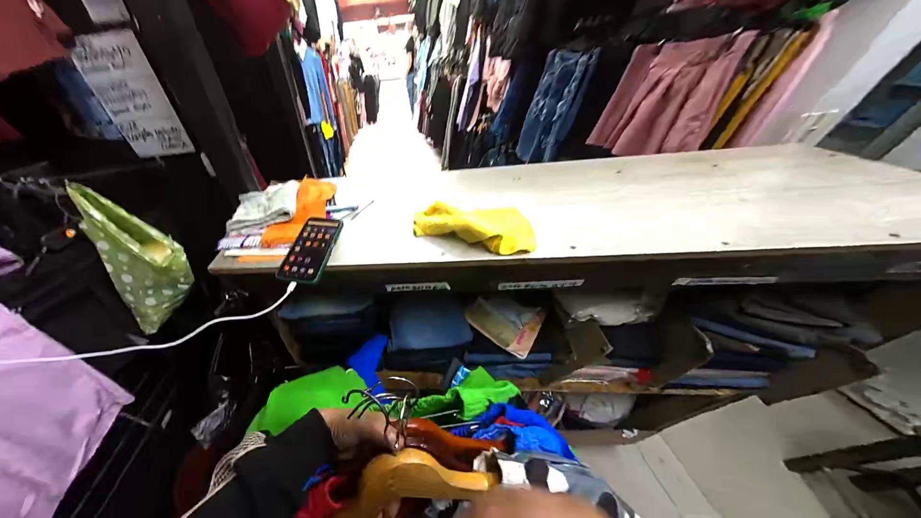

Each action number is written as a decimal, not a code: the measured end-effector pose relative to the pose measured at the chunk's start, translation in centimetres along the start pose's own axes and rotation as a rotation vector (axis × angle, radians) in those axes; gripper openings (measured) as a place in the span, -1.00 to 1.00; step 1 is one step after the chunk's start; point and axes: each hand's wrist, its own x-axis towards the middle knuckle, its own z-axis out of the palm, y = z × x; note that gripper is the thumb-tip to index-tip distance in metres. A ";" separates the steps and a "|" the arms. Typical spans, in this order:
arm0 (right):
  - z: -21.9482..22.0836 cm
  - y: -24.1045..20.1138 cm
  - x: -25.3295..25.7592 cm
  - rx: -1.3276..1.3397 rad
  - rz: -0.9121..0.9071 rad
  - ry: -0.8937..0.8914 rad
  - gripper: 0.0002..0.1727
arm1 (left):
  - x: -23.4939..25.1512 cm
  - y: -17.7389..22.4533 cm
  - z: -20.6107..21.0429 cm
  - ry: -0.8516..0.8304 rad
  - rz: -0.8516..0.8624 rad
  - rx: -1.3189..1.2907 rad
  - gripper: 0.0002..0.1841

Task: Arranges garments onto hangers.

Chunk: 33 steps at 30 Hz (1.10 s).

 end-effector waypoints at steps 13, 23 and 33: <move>-0.3 11.0 2.2 -0.355 0.107 -0.094 -0.53 | -3.3 -2.8 6.0 0.754 0.359 0.597 -0.15; -1.6 10.3 1.2 -0.365 0.095 -0.117 -0.60 | -0.6 -5.2 10.2 1.107 0.739 0.769 -0.57; -1.4 11.2 5.1 -0.460 0.102 -0.344 -0.62 | -0.5 -9.0 11.1 1.217 0.969 0.799 -0.70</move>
